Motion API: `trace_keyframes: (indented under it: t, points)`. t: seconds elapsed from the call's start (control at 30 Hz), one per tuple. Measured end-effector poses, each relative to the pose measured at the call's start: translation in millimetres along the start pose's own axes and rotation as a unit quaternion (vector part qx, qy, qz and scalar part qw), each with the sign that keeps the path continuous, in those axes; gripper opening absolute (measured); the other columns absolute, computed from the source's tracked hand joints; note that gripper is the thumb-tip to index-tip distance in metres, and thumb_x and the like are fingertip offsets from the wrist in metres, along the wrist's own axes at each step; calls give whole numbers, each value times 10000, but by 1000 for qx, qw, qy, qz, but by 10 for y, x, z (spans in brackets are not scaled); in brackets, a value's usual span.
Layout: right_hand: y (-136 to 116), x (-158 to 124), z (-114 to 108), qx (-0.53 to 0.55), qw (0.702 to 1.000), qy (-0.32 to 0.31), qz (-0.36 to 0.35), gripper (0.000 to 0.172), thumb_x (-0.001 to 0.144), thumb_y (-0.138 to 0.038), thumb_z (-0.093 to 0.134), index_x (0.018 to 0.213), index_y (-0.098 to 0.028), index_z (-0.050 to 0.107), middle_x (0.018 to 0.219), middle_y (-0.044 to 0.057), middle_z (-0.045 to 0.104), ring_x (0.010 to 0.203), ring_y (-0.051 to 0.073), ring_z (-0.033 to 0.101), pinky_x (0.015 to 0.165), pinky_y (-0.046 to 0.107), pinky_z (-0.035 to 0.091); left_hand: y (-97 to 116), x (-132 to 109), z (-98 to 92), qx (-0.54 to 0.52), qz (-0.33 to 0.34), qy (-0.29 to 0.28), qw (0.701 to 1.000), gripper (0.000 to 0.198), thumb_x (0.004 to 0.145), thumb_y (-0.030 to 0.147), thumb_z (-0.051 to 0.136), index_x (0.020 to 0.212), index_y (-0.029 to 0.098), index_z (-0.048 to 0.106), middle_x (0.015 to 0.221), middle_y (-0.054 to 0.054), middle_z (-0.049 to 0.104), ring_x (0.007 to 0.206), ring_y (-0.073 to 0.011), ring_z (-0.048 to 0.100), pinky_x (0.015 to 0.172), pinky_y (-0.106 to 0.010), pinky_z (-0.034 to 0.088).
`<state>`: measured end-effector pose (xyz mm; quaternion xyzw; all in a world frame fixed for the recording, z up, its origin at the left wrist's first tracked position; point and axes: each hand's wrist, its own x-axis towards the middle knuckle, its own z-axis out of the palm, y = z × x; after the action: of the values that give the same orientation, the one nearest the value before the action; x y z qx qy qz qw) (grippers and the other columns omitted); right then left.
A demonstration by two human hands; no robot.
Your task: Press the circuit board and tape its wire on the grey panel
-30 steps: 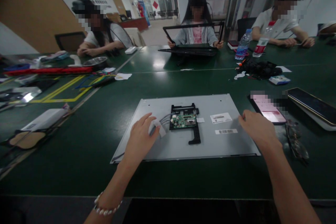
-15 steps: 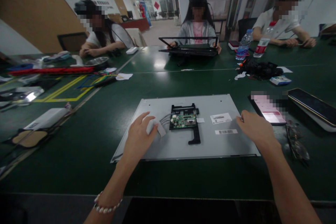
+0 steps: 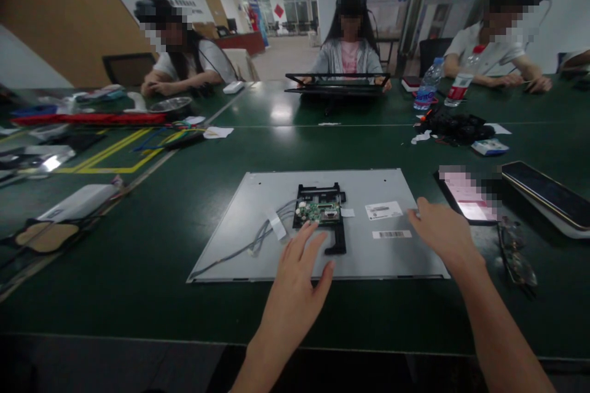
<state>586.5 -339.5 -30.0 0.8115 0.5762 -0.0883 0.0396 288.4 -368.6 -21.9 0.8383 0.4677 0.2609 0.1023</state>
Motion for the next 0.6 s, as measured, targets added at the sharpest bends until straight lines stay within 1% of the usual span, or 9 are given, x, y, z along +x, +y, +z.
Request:
trace_keyframes:
  t: [0.1,0.2,0.33,0.47,0.53,0.6]
  points:
    - [-26,10,15,-8,1000,-5,-8,441,949,-475,303,1023,-159,602,918,159,688,845,328,679,677,411,468,88,-47,95,-2,-9,-2,1000,431,917,160,474,1345,186,423,1476,-156,403,1394,-305,365,1097,-558,390]
    - [-53,10,26,-5,1000,-7,-21,445,949,-491,305,994,-162,601,906,158,689,818,318,682,670,403,469,171,-106,189,5,0,-16,1000,476,903,130,470,1371,182,401,1515,-163,352,1416,-304,330,1099,-568,383]
    - [-111,-12,40,-7,999,14,-43,414,958,-467,305,990,-169,592,901,154,697,803,313,687,648,392,465,246,-146,280,30,25,-35,999,459,895,108,462,1349,176,438,1515,-164,367,1435,-310,294,1103,-596,362]
    - [-207,-37,64,4,998,19,-64,401,959,-462,318,989,-171,592,859,145,700,786,317,690,640,391,464,231,-141,285,44,46,-44,997,418,918,137,442,1334,172,471,1502,-151,400,1436,-311,290,1111,-613,338]
    - [-263,-51,70,13,997,21,-70,407,961,-458,310,1037,-169,587,844,139,702,779,314,692,635,385,466,204,-145,281,41,51,-49,997,401,930,156,433,1328,177,482,1499,-134,411,1436,-302,293,1119,-609,331]
    - [-309,-67,69,24,996,27,-78,422,960,-451,314,1155,-169,559,840,129,707,782,310,694,635,378,468,186,-154,290,37,57,-54,996,396,938,173,431,1331,182,484,1501,-122,412,1437,-293,293,1128,-603,322]
